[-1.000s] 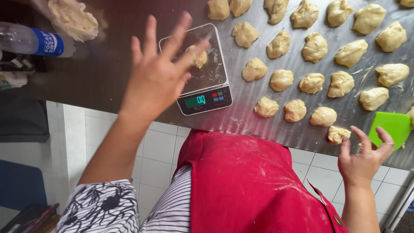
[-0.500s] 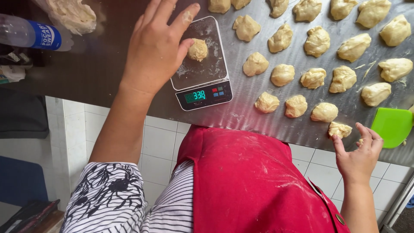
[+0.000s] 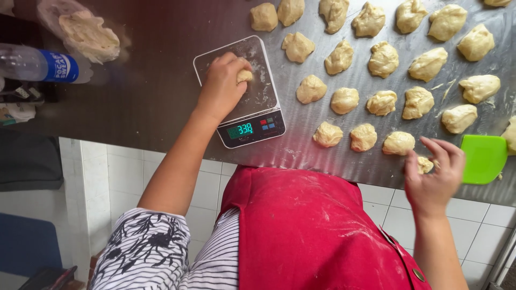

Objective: Portioning and weighing bread dough on a digital scale in a bakery production area.

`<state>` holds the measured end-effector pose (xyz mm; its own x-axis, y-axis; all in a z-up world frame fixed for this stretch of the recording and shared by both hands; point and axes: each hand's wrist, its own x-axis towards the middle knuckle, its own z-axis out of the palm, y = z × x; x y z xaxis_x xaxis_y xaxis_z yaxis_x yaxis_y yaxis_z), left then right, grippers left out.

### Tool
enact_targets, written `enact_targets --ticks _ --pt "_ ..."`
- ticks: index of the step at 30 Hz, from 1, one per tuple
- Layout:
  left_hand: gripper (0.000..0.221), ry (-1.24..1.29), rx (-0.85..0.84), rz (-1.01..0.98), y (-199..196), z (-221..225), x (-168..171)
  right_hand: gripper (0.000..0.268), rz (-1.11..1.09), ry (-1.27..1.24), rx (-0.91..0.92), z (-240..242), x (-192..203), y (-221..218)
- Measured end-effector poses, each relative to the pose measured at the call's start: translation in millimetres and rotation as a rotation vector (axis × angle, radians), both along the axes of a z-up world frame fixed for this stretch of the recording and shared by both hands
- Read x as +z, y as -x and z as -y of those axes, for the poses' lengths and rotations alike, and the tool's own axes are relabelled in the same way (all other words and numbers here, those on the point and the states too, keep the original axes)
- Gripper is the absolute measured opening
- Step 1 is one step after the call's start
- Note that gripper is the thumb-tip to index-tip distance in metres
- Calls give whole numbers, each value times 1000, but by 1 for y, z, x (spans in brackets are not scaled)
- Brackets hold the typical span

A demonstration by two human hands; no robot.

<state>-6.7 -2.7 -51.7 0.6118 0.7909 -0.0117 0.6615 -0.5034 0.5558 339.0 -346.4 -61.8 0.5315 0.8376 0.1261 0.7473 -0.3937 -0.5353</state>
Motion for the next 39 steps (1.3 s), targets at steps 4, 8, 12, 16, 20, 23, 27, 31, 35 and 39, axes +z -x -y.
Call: enact_targets --ticks 4,8,12,16,20,23,27,31,35,39 --pt "30 226 56 210 -15 18 50 24 -178 -134 166 -80 47 46" --pt "36 452 44 402 -40 56 98 32 -377 -111 280 -140 90 88" --pt "51 746 40 646 -50 74 109 35 -817 37 259 -166 110 106" --pt "47 556 -9 567 -46 69 108 29 -837 12 277 -160 100 103" --pt "43 -70 -46 404 -26 0 75 32 -527 -19 161 -141 82 67" --pt "36 -179 3 339 -15 -72 33 43 -91 37 145 -92 38 22" --pt "38 -169 -44 232 -4 -140 -49 84 108 465 -106 -16 -21 -27" --pt "60 -274 -116 -16 -8 -149 -75 95 -6 491 -162 31 -41 -41" --pt "64 -188 -150 -23 -11 -127 -29 92 -12 394 -196 32 -28 -34" --pt "63 -303 -33 -176 4 -104 -3 59 -34 380 -222 34 -36 -33"
